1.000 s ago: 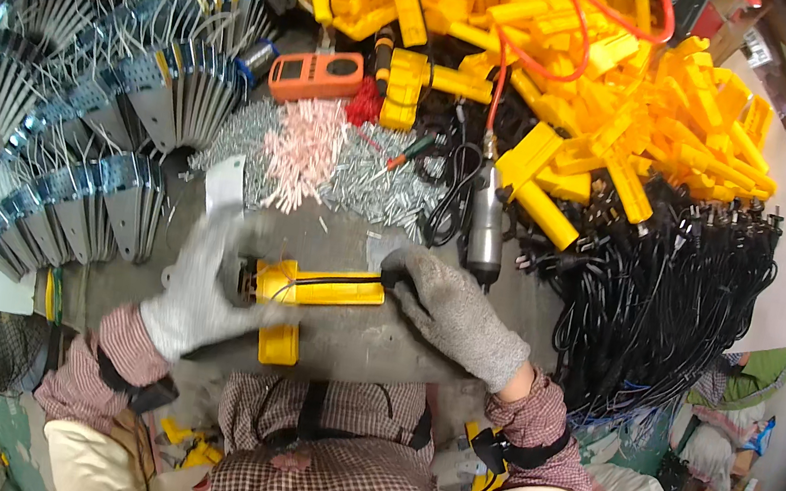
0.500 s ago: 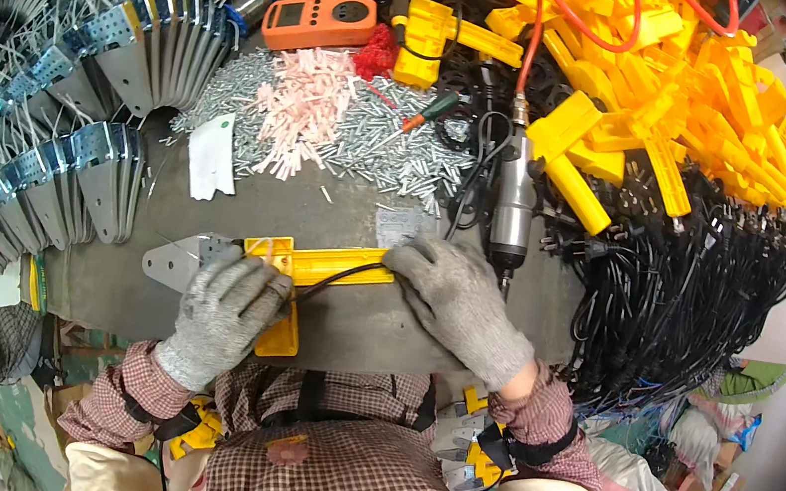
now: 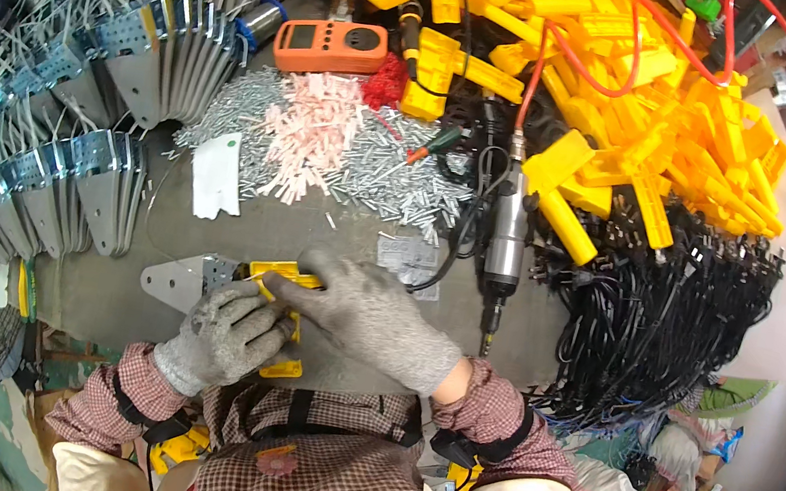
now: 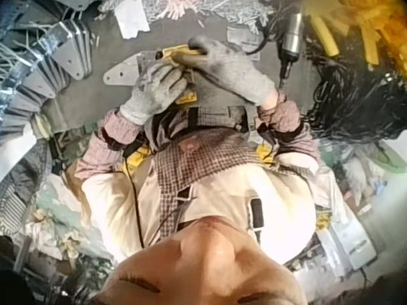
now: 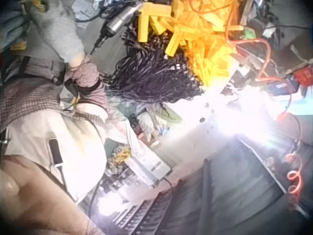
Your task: The recorder solders wires and uses a pneumatic screwdriver to assemble small industrial components consisting of yellow plastic housings and metal plates.
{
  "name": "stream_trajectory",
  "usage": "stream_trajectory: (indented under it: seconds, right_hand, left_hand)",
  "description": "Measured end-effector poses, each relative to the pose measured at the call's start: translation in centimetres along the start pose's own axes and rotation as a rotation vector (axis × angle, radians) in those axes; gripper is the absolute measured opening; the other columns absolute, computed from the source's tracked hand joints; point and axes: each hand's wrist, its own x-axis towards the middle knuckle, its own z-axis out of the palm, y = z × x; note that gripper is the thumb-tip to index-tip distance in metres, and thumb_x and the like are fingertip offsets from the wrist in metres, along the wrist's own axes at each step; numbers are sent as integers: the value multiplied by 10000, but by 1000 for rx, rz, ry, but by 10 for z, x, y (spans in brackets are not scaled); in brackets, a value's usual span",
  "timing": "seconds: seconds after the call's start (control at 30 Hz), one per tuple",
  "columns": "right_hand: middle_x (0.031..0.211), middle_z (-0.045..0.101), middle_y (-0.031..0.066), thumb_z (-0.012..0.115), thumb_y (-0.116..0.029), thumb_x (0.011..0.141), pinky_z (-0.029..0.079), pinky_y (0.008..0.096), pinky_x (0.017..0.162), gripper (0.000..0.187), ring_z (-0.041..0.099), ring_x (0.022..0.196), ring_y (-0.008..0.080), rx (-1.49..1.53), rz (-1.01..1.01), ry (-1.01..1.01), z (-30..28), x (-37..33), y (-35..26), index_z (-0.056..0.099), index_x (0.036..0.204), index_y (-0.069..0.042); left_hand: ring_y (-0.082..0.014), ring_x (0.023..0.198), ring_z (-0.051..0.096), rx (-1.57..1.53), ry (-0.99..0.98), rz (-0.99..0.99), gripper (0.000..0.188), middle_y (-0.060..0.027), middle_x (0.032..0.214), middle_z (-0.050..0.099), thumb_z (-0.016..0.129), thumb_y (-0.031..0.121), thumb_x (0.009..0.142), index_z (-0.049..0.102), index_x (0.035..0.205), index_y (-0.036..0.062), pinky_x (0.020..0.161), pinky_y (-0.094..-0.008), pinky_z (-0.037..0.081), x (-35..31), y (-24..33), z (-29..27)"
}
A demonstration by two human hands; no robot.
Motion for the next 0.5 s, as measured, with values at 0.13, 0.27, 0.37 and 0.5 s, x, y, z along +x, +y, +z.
stream_trajectory:
  seconds: [0.13, 0.27, 0.37, 0.5]
  right_hand:
    - [1173, 540, 111, 640, -200, 886, 581, 419, 787, 540, 668, 953, 302, -144, 25, -31, 4, -4, -4, 547, 1416, -250]
    - [1147, 532, 138, 572, -217, 931, 580, 449, 774, 511, 673, 969, 291, -79, 32, -23, 5, 5, -10, 521, 1437, -261]
    - [1107, 542, 156, 540, -193, 960, 585, 412, 812, 472, 684, 935, 274, -39, 41, -162, -14, 4, -5, 516, 1430, -236]
    - [854, 575, 55, 571, -153, 872, 524, 339, 545, 166, 636, 683, 169, -779, 32, -242, -99, -9, 29, 627, 1010, -79]
  left_hand:
    - [-285, 1043, 618, -31, -35, -20, 320, -113, 1138, 661, 752, 296, 737, 727, 966, 74, 1029, -485, 469, 1, 2, 3]
    - [-315, 1033, 628, -150, 0, -148, 426, -151, 1090, 654, 778, 265, 689, 702, 1013, 0, 1012, -524, 449, 2, 12, -3]
    - [-365, 1116, 591, -164, -126, -186, 614, -208, 1171, 608, 806, 378, 696, 657, 1121, -39, 1063, -551, 415, 10, 26, 4]
    - [-443, 1258, 503, -21, -217, -244, 852, -294, 1284, 539, 791, 523, 719, 578, 1242, -115, 1154, -596, 315, 1, 40, 3]
